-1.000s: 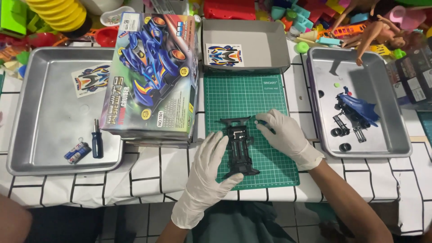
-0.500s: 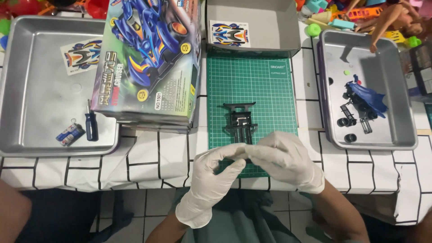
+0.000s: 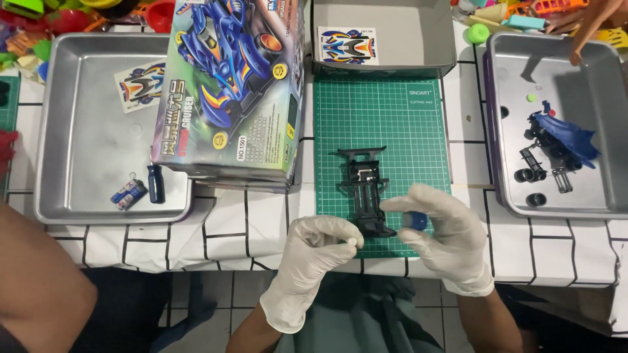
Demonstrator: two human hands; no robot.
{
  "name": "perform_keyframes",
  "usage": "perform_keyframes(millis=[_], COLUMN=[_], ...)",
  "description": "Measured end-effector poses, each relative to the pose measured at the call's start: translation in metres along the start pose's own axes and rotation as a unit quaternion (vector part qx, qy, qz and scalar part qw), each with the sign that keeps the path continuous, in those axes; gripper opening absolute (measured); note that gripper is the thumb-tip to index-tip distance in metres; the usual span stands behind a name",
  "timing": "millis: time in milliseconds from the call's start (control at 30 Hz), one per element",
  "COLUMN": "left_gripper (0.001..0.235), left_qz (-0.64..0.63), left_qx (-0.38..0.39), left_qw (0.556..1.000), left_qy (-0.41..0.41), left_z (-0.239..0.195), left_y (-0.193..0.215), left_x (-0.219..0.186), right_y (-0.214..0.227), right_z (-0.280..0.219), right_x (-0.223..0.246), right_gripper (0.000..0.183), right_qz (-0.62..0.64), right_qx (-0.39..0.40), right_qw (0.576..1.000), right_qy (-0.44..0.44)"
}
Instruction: Assembling a mini 4WD toy car chassis, including applying grease to components and fitting plastic parts.
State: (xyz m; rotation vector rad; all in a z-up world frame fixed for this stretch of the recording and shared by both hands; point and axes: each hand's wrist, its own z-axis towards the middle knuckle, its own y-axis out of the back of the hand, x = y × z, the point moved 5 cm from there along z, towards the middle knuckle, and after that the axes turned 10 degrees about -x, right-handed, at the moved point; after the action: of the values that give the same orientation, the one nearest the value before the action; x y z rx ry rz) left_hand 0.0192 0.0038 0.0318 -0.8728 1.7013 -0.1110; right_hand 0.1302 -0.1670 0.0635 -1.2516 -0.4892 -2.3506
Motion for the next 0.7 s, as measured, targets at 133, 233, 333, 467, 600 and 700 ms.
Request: perform_keyframes(millis=[133, 233, 333, 467, 600, 700], left_gripper=[0.012, 0.014, 0.015, 0.019, 0.023, 0.026], left_qz=[0.007, 0.011, -0.014, 0.039, 0.078, 0.056], left_qx=[0.014, -0.006, 0.036, -0.029, -0.04, -0.056], left_qw=[0.999, 0.997, 0.983, 0.967, 0.943, 0.944], left_qy=[-0.045, -0.08, -0.178, -0.249, -0.322, -0.321], left_z=[-0.003, -0.006, -0.01, -0.015, -0.018, -0.021], left_y=[-0.005, -0.007, -0.015, -0.009, -0.01, -0.008], left_x=[-0.005, -0.005, -0.008, 0.008, 0.005, 0.009], right_y=[-0.005, -0.016, -0.03, -0.037, -0.042, -0.047], right_z=[-0.007, -0.008, -0.009, -0.018, -0.015, -0.008], right_x=[-0.003, 0.0, 0.003, 0.005, 0.013, 0.018], right_gripper=[0.022, 0.032, 0.027, 0.023, 0.022, 0.024], right_qz=[0.112, 0.115, 0.218, 0.226, 0.178, 0.202], right_qx=[-0.105, -0.173, -0.189, -0.19, -0.181, -0.146], right_qw=[0.988, 0.977, 0.955, 0.95, 0.965, 0.967], right_qy=[-0.016, -0.057, -0.077, -0.099, -0.061, -0.052])
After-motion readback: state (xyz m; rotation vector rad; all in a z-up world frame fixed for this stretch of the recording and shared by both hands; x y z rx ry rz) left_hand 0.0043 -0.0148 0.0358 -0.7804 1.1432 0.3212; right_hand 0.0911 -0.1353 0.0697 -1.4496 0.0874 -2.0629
